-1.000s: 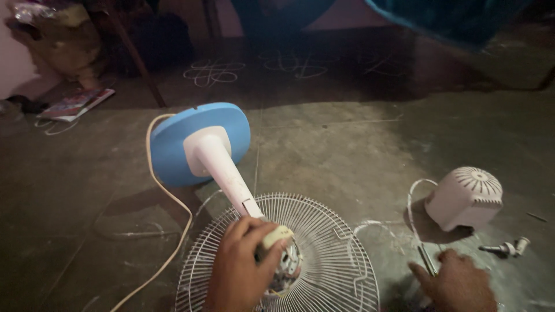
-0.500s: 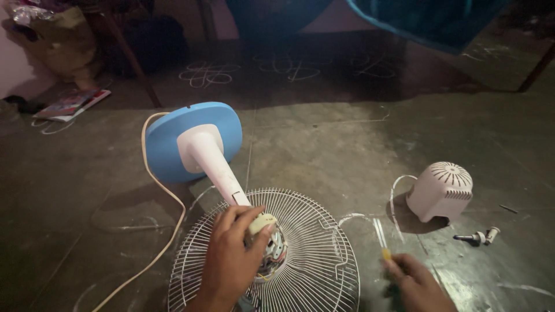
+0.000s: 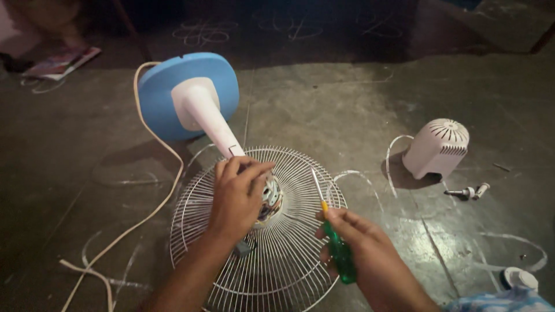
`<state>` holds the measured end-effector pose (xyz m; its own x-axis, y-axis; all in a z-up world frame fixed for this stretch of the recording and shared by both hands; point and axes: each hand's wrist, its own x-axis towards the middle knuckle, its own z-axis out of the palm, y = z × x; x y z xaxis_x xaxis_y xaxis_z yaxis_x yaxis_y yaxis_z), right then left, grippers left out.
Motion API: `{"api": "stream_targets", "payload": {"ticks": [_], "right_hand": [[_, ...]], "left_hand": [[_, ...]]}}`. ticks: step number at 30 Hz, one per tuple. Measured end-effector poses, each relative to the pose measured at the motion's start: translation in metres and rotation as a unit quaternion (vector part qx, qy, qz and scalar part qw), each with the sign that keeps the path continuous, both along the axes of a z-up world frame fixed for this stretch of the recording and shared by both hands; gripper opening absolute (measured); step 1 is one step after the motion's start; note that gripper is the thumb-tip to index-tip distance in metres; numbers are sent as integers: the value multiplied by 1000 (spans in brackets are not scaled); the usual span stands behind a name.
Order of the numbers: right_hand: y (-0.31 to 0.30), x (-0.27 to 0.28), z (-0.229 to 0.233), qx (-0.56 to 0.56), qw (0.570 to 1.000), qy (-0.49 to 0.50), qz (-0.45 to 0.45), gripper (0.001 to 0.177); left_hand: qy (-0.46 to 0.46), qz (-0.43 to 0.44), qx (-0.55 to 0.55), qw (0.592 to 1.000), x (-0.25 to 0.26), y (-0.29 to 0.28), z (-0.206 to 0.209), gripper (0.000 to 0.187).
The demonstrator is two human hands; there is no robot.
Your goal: The person works on the motor housing of a disassembled electric fan, using a screwdriver to adjust internal components. The fan blades and rear cage are removed and placed nearby.
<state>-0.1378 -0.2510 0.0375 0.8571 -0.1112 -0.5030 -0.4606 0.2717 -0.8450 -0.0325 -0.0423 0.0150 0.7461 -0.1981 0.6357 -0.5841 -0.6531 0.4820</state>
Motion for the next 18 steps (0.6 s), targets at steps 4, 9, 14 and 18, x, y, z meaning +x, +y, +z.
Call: {"api": "stream_targets", "payload": {"ticks": [4, 9, 14, 18], "right_hand": [[11, 0, -11, -39, 998, 2, 40, 30], [25, 7, -29, -41, 996, -60, 59, 32], [35, 19, -40, -58, 996, -56, 23, 32], [38, 21, -45, -36, 999, -34, 2, 32]], "left_hand": [[8, 7, -10, 1000, 0, -3, -1, 22], [23, 28, -35, 999, 2, -7, -1, 23], [30, 21, -45, 998, 5, -7, -1, 21], [57, 10, -68, 996, 6, -5, 0, 21]]}}
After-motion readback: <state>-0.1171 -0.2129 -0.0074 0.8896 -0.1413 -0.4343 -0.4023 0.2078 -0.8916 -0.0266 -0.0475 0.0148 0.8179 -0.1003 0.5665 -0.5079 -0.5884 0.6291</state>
